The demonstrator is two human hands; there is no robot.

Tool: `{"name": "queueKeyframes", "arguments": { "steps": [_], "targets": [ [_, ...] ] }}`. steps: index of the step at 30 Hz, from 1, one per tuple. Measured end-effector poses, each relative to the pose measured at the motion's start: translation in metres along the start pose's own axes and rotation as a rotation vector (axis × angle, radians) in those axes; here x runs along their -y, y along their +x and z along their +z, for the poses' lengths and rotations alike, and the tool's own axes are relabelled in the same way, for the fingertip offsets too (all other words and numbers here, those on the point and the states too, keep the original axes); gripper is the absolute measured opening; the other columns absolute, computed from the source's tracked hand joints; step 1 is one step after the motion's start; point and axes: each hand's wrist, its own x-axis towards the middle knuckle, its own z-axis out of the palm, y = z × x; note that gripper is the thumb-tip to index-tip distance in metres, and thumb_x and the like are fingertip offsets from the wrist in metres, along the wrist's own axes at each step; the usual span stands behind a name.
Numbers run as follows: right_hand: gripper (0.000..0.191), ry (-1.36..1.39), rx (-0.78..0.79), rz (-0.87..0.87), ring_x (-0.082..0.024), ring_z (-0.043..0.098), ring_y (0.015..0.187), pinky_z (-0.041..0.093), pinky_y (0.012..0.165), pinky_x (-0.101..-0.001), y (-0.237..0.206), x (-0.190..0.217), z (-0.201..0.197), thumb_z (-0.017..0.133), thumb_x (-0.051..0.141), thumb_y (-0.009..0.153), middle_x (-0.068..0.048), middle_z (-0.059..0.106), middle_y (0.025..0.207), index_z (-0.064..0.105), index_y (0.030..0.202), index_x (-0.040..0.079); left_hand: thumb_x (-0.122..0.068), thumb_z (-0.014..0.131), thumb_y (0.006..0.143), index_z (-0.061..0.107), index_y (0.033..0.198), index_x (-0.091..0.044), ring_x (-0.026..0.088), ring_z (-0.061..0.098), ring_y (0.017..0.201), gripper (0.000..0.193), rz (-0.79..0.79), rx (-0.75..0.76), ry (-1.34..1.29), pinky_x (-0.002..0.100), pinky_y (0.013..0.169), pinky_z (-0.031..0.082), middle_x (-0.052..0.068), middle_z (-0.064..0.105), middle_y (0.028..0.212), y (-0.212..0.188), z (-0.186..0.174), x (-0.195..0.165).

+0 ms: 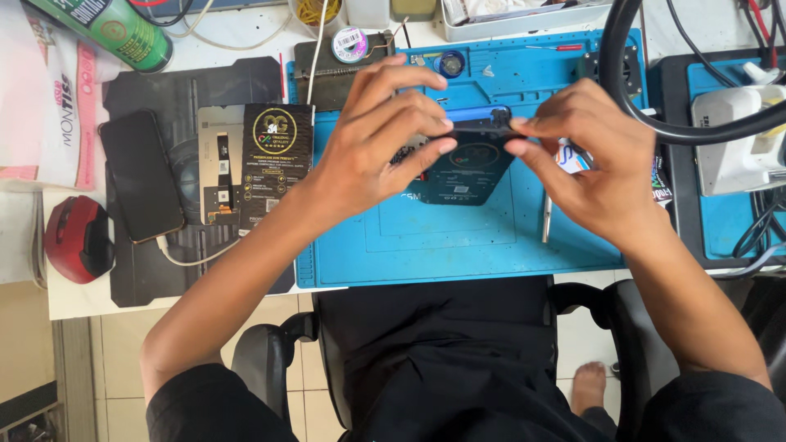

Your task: The person cleans the inside of a disassembled phone chassis with a small brush, then installs a new battery into the chassis. The person then removes the motherboard from a second phone and cleans it with a brush.

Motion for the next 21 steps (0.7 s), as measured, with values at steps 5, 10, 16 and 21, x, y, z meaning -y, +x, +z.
{"name": "queueKeyframes", "arguments": {
  "steps": [5, 10, 16, 21],
  "targets": [
    [0.019, -0.006, -0.051, -0.026, -0.02, 0.059, 0.078, 0.044, 0.064, -0.0279, 0.012, 0.007, 0.005, 0.089, -0.002, 0.091, -0.011, 0.066, 0.09, 0.071, 0.098, -0.003, -0.014, 0.09, 0.093, 0.066, 0.088, -0.006, 0.022, 0.065, 0.109, 0.026, -0.046, -0.103, 0.006, 0.049, 0.113, 0.043, 0.004, 0.066, 0.093, 0.01, 0.006, -0.01],
    [0.025, 0.012, -0.085, -0.055, -0.02, 0.056, 0.07, 0.041, 0.062, -0.0307, 0.018, 0.009, 0.01, 0.092, 0.0, 0.085, -0.012, 0.066, 0.084, 0.068, 0.09, -0.004, -0.016, 0.092, 0.092, 0.067, 0.088, -0.008, 0.022, 0.065, 0.105, 0.027, -0.037, -0.081, 0.074, 0.049, 0.115, 0.04, 0.004, 0.066, 0.091, 0.011, -0.002, -0.011],
    [0.024, 0.002, -0.042, -0.023, -0.019, 0.054, 0.064, 0.041, 0.057, -0.0298, 0.017, 0.013, 0.003, 0.09, -0.002, 0.081, -0.014, 0.067, 0.081, 0.067, 0.087, -0.006, -0.016, 0.092, 0.091, 0.067, 0.086, -0.008, 0.02, 0.066, 0.103, 0.027, -0.04, -0.092, 0.035, 0.048, 0.119, 0.035, 0.004, 0.066, 0.093, 0.012, 0.001, -0.013],
    [0.021, 0.003, -0.023, -0.028, -0.016, 0.057, 0.069, 0.043, 0.063, -0.0265, 0.017, 0.015, 0.003, 0.089, -0.002, 0.093, -0.01, 0.068, 0.086, 0.067, 0.094, -0.004, -0.017, 0.092, 0.093, 0.067, 0.085, -0.007, 0.02, 0.065, 0.102, 0.028, -0.068, -0.094, 0.03, 0.049, 0.12, 0.034, 0.006, 0.068, 0.096, 0.013, 0.001, -0.013]
  ]
}}
